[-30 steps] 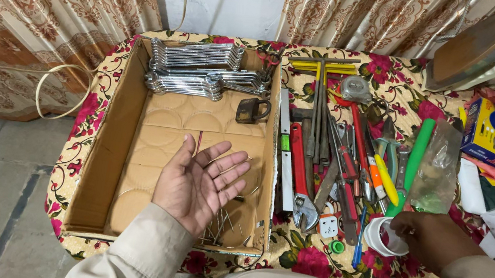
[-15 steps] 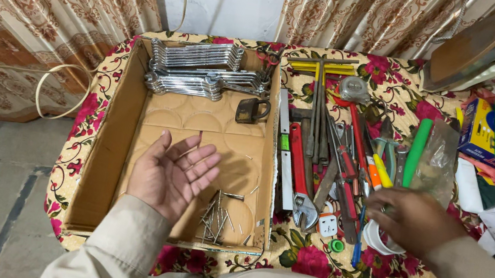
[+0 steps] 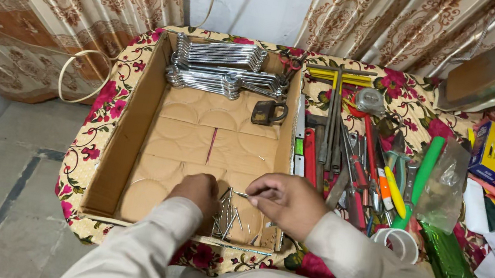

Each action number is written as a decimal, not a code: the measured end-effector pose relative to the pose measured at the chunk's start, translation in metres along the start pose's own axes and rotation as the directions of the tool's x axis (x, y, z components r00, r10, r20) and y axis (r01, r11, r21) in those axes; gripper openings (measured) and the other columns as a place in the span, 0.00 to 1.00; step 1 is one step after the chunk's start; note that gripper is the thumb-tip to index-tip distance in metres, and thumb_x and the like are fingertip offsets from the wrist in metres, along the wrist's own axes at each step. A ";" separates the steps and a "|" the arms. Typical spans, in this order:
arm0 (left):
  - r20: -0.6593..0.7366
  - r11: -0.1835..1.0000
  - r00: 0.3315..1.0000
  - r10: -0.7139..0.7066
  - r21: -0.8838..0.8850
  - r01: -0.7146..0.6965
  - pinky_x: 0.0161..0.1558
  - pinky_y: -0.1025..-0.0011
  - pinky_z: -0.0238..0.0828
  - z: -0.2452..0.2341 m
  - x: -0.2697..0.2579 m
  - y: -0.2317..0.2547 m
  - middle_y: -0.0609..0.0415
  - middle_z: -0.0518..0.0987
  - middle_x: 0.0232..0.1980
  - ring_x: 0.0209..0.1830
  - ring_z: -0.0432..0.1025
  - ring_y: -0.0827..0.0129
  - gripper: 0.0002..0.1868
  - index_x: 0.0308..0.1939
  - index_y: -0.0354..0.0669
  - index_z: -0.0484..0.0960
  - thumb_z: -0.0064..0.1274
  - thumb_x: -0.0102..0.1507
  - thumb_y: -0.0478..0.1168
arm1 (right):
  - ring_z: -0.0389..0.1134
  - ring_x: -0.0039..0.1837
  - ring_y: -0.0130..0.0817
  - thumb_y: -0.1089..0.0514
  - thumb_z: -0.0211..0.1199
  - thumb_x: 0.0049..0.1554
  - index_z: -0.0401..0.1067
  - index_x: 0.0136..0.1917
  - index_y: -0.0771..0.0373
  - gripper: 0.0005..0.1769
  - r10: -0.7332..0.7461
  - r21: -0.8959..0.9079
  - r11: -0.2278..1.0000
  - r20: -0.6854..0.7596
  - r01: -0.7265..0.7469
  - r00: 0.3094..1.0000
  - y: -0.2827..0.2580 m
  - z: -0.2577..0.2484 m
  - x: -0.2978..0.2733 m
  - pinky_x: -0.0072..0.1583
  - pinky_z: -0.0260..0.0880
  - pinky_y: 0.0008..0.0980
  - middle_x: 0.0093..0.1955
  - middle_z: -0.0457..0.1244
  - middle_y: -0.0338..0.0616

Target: The person sorts and arranges tools and hardware from a cardboard box onto a floral tablecloth. They handle wrenches, screwdrivers, pliers, a tape measure, nails, and other small items, moving them between the box and the table surface.

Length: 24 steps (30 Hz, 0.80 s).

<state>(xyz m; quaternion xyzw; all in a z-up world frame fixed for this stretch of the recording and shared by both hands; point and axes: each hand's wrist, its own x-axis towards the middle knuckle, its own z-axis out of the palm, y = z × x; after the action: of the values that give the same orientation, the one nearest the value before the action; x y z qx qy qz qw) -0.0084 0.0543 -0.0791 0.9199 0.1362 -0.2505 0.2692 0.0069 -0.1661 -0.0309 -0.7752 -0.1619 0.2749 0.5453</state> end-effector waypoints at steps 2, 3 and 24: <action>0.101 0.983 0.994 -0.046 0.180 0.027 0.59 0.60 0.75 0.001 -0.001 0.007 0.40 0.80 0.58 0.59 0.76 0.50 0.23 0.53 0.42 0.85 0.68 0.56 0.44 | 0.70 0.48 0.23 0.61 0.66 0.56 0.77 0.52 0.66 0.11 -0.033 -0.047 0.998 0.009 0.034 0.999 0.002 0.006 0.002 0.52 0.73 0.26 0.46 0.71 0.40; 0.125 0.978 0.991 -0.042 0.208 0.016 0.59 0.60 0.75 0.000 0.000 0.009 0.41 0.80 0.58 0.59 0.76 0.50 0.23 0.53 0.43 0.84 0.69 0.56 0.44 | 0.72 0.48 0.24 0.61 0.66 0.55 0.77 0.52 0.66 0.11 -0.033 -0.135 0.990 -0.005 0.032 0.999 0.002 0.007 0.001 0.52 0.74 0.27 0.46 0.71 0.41; -0.208 0.793 0.897 0.389 -0.419 -0.441 0.41 0.68 0.76 -0.010 -0.038 0.038 0.51 0.86 0.34 0.31 0.77 0.68 0.06 0.39 0.42 0.86 0.64 0.58 0.37 | 0.73 0.38 0.23 0.63 0.64 0.57 0.78 0.51 0.63 0.08 -0.047 -0.119 0.993 -0.211 0.022 0.976 -0.022 0.004 -0.016 0.40 0.74 0.24 0.44 0.71 0.42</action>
<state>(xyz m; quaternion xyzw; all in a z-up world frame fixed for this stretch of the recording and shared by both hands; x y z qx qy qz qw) -0.0216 0.0250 -0.0352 0.8502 0.0003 -0.0948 0.5179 -0.0072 -0.1642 -0.0071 -0.8277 -0.1317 0.1704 0.5182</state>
